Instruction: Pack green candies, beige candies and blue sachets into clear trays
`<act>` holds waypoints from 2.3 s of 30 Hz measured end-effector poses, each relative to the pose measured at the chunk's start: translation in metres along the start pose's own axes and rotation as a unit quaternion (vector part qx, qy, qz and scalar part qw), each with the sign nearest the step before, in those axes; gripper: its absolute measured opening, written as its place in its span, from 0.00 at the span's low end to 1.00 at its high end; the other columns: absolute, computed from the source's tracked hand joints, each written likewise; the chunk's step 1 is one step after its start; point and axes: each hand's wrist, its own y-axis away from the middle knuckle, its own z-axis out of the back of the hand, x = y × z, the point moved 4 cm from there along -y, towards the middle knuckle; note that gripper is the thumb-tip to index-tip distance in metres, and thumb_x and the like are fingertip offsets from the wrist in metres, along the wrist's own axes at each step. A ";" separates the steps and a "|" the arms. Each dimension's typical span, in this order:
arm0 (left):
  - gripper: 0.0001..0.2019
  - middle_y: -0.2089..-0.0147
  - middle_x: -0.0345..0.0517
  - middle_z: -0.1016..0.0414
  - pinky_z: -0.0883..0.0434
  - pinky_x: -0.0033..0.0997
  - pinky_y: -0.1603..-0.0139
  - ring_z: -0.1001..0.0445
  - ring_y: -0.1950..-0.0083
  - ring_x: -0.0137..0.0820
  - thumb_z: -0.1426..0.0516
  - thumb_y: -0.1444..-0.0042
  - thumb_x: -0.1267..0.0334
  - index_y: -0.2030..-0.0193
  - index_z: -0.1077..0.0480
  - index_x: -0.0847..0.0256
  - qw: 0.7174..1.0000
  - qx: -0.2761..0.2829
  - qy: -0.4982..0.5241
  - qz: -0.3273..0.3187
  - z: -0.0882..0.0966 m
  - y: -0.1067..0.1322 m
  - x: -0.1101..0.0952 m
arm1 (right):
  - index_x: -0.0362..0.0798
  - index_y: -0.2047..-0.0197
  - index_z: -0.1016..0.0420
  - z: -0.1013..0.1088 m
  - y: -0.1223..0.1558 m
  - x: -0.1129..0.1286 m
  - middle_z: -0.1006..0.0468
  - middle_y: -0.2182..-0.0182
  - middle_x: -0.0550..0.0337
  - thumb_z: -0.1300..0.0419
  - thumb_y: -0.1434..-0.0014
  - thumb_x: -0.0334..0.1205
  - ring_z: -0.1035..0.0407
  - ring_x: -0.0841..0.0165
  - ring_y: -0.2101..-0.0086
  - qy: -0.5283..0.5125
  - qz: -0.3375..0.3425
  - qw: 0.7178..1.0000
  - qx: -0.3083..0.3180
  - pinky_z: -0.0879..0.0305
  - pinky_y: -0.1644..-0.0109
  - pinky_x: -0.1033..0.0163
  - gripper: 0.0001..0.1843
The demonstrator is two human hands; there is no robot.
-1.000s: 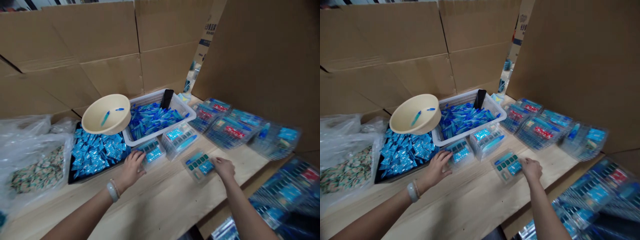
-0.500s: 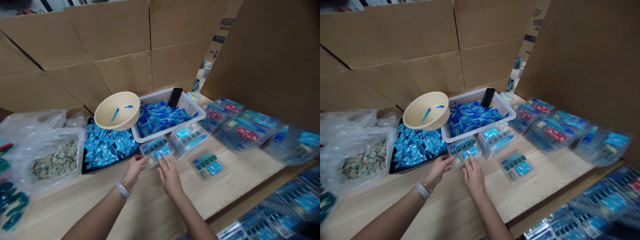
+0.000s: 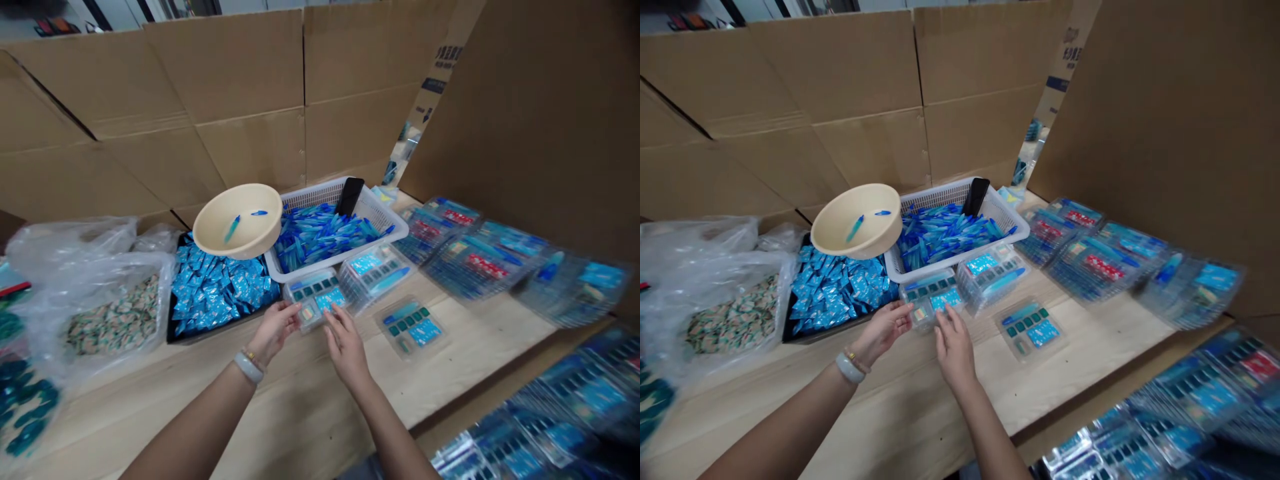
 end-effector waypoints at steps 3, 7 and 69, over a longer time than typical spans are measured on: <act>0.10 0.70 0.46 0.28 0.32 0.25 0.71 0.29 0.73 0.25 0.40 0.57 0.71 0.67 0.36 0.67 0.999 -0.028 -0.023 -0.017 0.002 0.000 -0.002 | 0.47 0.51 0.32 0.005 0.003 0.000 0.36 0.49 0.48 0.51 0.44 0.37 0.41 0.63 0.49 -0.034 -0.031 0.999 -0.026 0.41 0.48 0.54 0.18; 0.16 0.72 0.44 0.29 0.31 0.25 0.73 0.30 0.74 0.25 0.38 0.59 0.69 0.62 0.36 0.67 0.991 -0.082 -0.088 -0.066 0.006 0.002 -0.004 | 0.44 0.58 0.28 0.002 0.010 -0.012 0.28 0.59 0.46 0.48 0.47 0.43 0.34 0.62 0.58 -0.135 -0.181 0.971 -0.076 0.37 0.54 0.54 0.17; 0.21 0.61 0.47 0.29 0.30 0.35 0.61 0.27 0.65 0.32 0.37 0.62 0.70 0.58 0.35 0.60 0.996 0.072 0.033 0.041 0.023 0.017 -0.020 | 0.46 0.74 0.35 -0.023 0.006 0.026 0.27 0.80 0.66 0.34 0.61 0.39 0.32 0.74 0.77 -0.579 -0.461 0.672 0.009 0.35 0.72 0.68 0.13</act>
